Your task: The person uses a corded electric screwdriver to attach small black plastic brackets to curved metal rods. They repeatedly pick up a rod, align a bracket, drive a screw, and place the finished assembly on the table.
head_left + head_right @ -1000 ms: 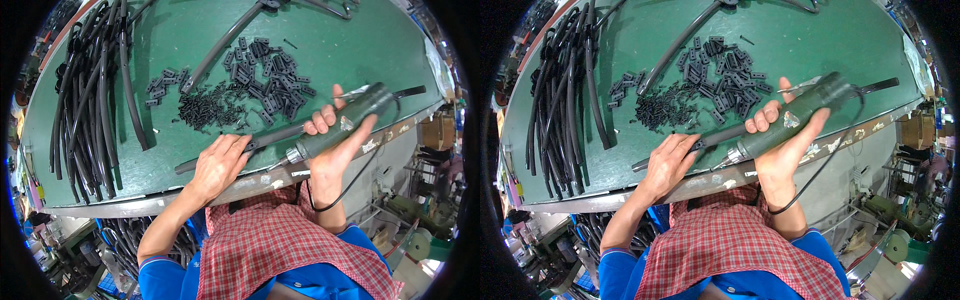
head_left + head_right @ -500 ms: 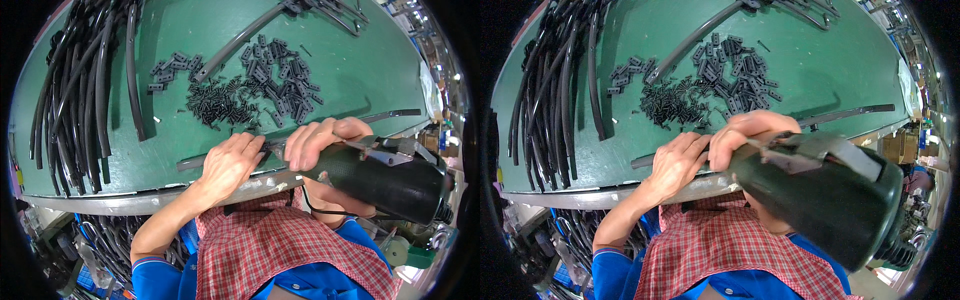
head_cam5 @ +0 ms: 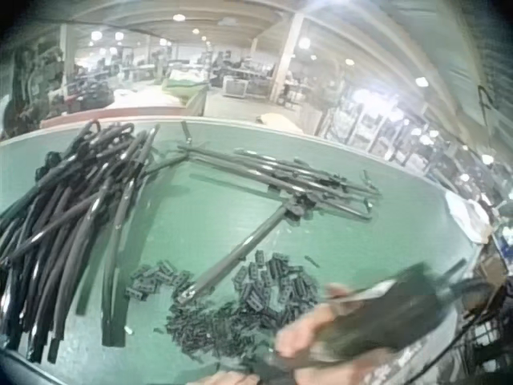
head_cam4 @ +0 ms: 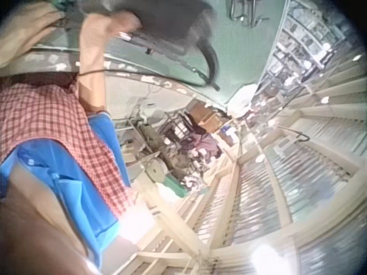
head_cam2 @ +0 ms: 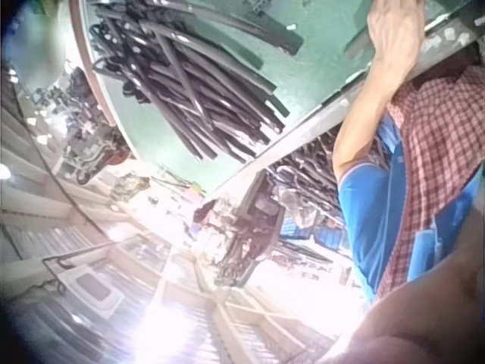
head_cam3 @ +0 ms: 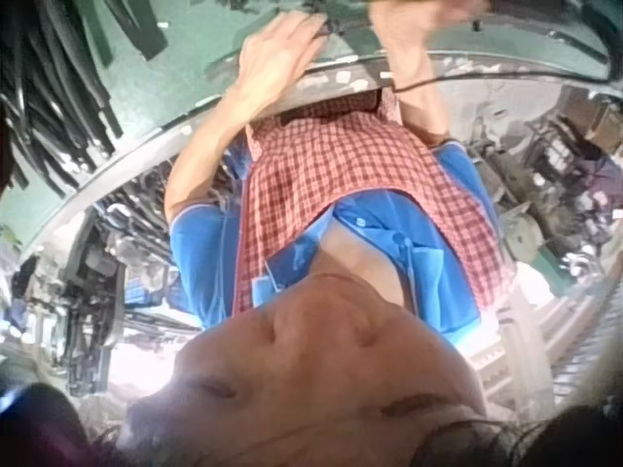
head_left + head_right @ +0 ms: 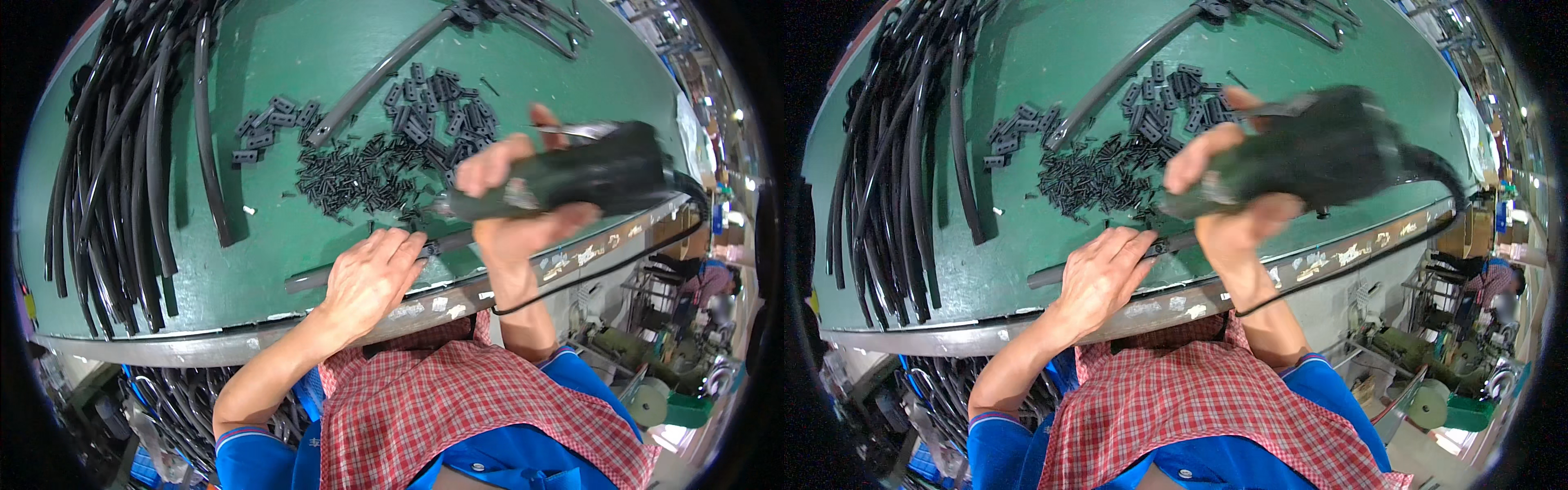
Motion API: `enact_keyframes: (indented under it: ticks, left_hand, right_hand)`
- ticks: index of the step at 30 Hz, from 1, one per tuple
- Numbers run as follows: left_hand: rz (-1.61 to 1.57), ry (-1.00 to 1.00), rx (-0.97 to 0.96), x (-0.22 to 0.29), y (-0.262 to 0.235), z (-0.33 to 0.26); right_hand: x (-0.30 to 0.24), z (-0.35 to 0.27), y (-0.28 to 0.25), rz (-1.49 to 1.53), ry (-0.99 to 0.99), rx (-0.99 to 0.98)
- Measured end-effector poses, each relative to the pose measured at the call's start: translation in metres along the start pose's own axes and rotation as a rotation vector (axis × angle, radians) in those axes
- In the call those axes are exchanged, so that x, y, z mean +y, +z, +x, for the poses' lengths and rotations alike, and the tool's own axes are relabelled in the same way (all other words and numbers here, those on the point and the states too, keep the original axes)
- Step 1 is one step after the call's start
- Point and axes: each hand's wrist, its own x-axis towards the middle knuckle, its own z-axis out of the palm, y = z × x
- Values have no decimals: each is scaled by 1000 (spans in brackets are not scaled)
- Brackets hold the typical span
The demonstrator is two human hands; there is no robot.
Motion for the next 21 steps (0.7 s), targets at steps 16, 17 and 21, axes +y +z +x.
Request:
enact_keyframes:
  ticks: [16, 17, 21]
  left_hand:
    - [-350, -162, 242, -5, -5, 3]
    - [-389, -196, 236, -4, -5, 2]
    - [-495, -228, 244, -3, -10, 3]
  right_hand:
    - [-38, -12, 13, 284, -100, -53]
    - [-39, -12, 14, 278, -100, -42]
    - [-40, -11, 15, 272, -110, -31]
